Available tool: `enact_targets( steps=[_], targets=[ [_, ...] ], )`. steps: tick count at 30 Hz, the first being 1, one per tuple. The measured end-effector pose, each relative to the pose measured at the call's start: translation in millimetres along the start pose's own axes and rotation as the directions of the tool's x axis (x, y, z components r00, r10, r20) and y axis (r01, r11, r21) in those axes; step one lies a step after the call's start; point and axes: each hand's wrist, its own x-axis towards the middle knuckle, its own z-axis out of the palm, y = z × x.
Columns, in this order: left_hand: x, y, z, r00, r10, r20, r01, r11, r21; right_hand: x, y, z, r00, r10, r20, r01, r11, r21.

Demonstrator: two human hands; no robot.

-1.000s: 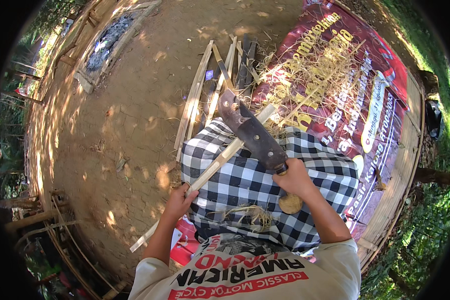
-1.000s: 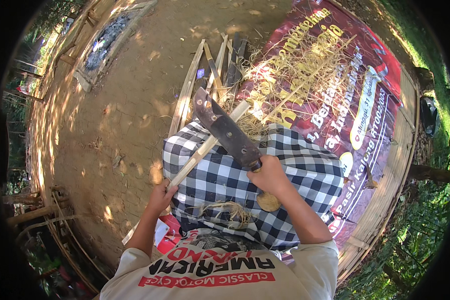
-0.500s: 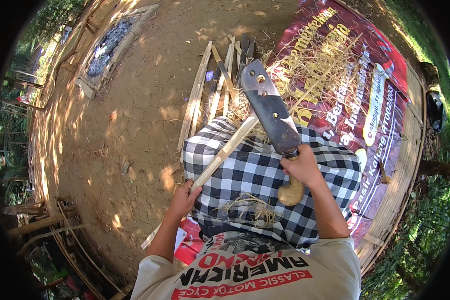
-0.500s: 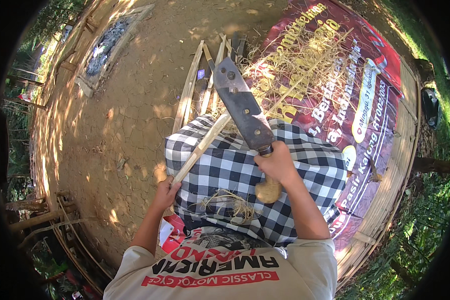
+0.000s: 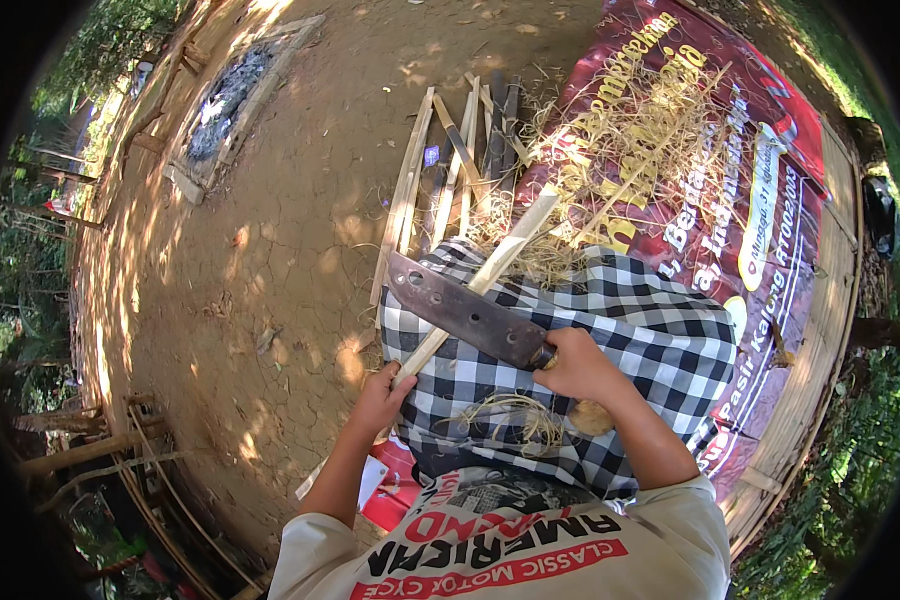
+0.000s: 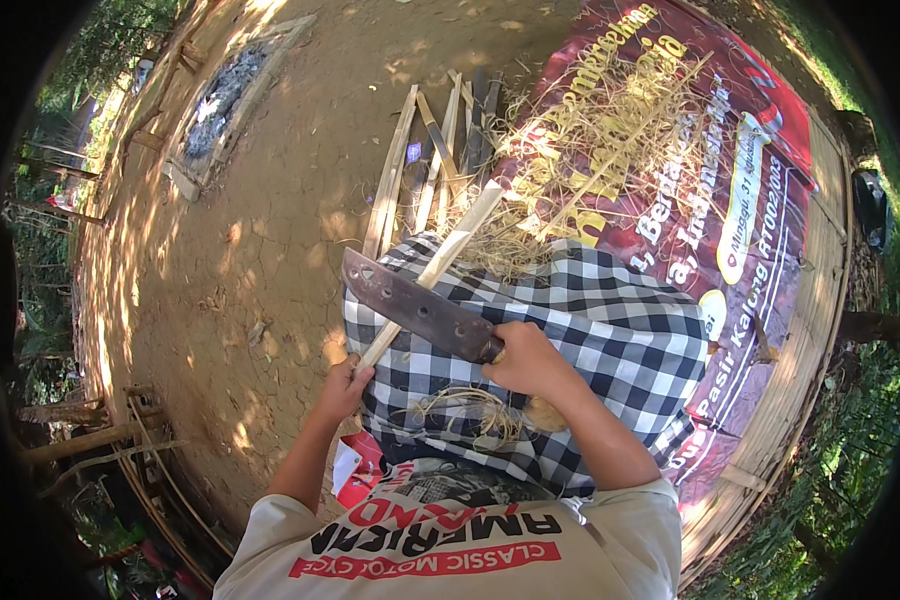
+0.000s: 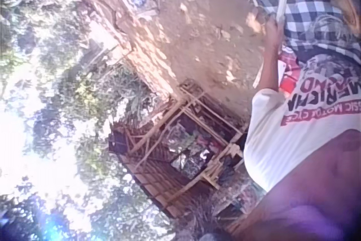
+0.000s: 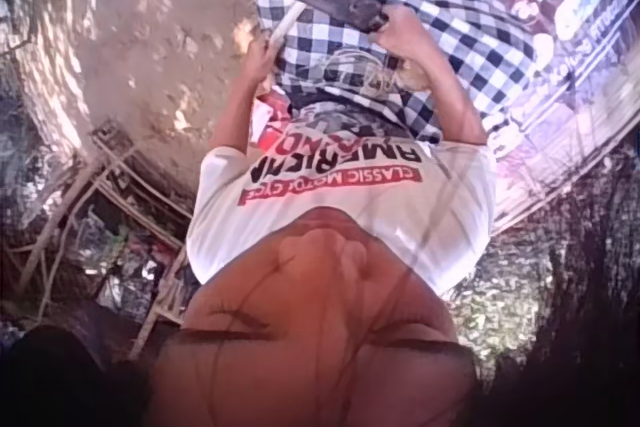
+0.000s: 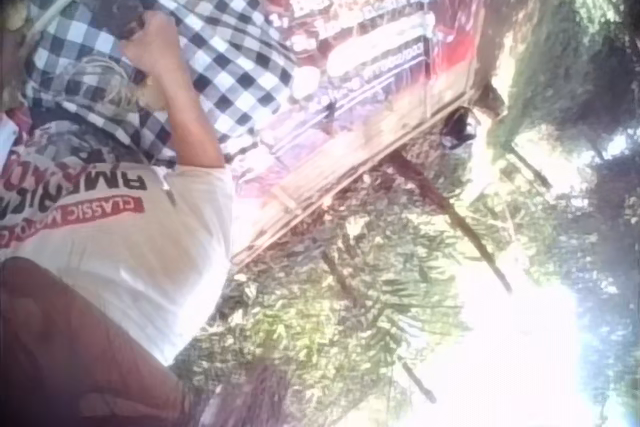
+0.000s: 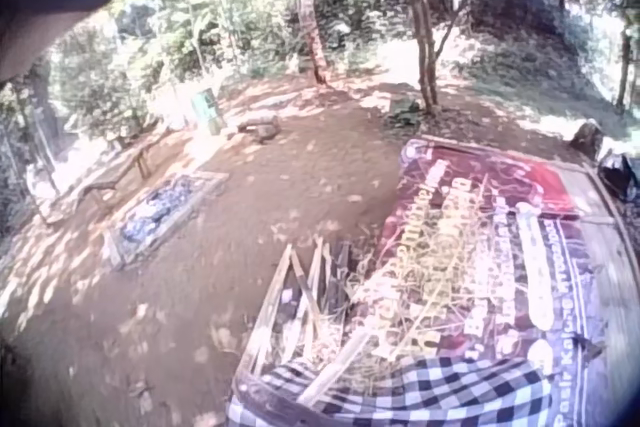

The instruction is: The person shaves a thin wooden strip using a large cleaver-style blade, removing small curls of wood while holding the strip with their other hand.

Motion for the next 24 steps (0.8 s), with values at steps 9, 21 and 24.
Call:
enact_targets(
  steps=[9, 21, 24],
  targets=[
    [-0.5, 11.5, 3.8, 0.998, -0.043, -0.035, 0.042, 0.999, -0.029, -0.6, -11.8, 14.7, 0.979, 0.193, -0.064, -0.187, 0.978, 0.089],
    [-6.3, 19.4, 1.7, 1.000, 0.014, -0.016, -0.017, 0.982, -0.186, -27.5, -11.2, 14.4, 0.938, 0.224, -0.265, -0.123, 0.929, 0.350],
    [0.1, 56.8, -3.6, 0.994, 0.090, 0.061, -0.076, 0.976, -0.206, -39.5, -24.1, -0.9, 0.918, 0.319, -0.237, -0.146, 0.826, 0.545]
  ],
)
